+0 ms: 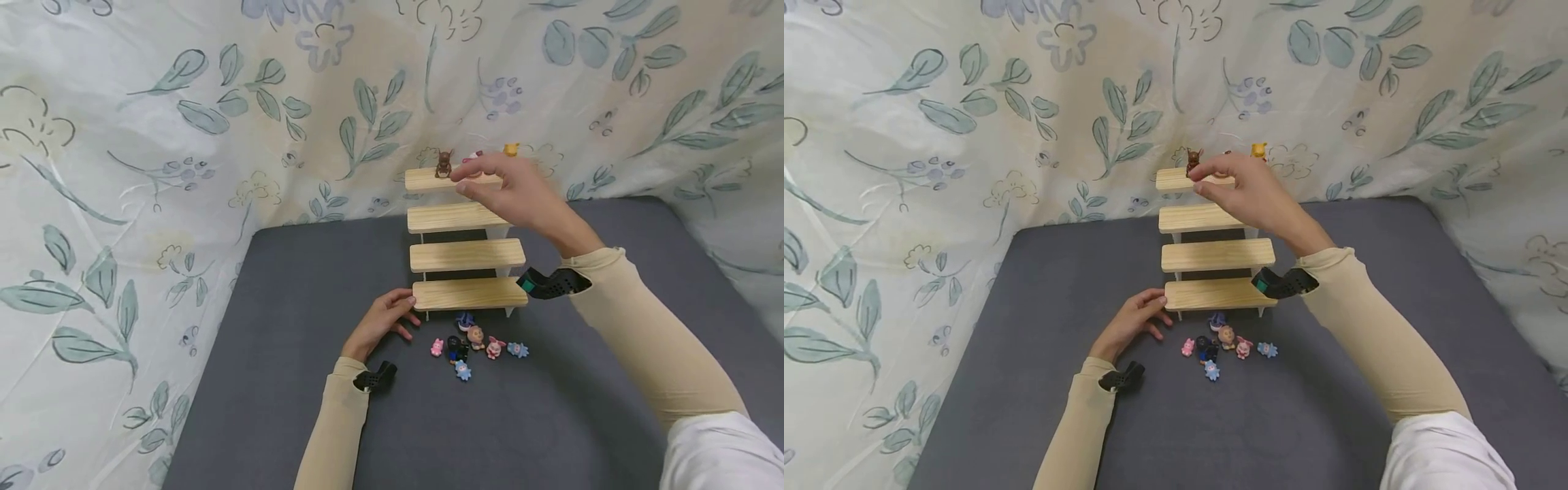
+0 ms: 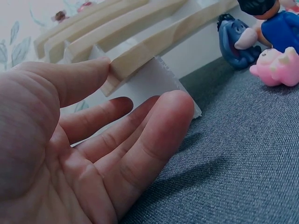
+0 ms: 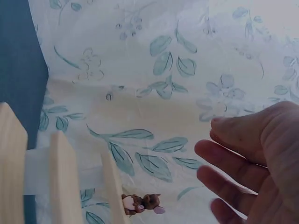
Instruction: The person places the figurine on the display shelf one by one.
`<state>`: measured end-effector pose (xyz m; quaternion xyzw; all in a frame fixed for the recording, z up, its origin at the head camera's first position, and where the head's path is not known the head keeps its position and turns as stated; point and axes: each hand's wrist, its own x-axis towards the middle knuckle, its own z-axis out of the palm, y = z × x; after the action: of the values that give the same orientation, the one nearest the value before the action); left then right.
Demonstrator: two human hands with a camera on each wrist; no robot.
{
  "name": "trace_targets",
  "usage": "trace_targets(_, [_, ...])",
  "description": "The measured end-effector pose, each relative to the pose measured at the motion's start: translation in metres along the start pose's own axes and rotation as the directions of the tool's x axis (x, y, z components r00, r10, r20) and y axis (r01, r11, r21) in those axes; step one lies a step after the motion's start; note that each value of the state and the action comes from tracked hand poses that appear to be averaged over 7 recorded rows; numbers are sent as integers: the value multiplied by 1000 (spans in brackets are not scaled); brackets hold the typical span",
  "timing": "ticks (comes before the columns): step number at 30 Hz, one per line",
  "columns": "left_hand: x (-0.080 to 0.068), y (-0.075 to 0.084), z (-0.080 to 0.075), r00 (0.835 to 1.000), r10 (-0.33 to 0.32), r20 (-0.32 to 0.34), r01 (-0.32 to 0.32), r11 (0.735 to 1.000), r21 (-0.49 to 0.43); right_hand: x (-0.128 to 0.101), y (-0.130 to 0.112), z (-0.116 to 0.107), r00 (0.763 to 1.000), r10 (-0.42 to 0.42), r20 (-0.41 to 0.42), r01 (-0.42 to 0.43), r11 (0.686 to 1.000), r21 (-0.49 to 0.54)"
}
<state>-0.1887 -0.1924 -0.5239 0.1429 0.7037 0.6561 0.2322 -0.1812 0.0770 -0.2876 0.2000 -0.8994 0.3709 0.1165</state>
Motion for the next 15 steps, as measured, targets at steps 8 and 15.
trace_targets(8, [0, -3, -1, 1000, 1, -5, -1, 1000, 5, -37, 14, 21, 988, -128, 87, 125, 991, 36])
trace_targets(15, [1, -4, 1, 1000, 14, -5, -14, 1000, 2, -65, 33, 46, 977, -110, 184, 108, 994, 22])
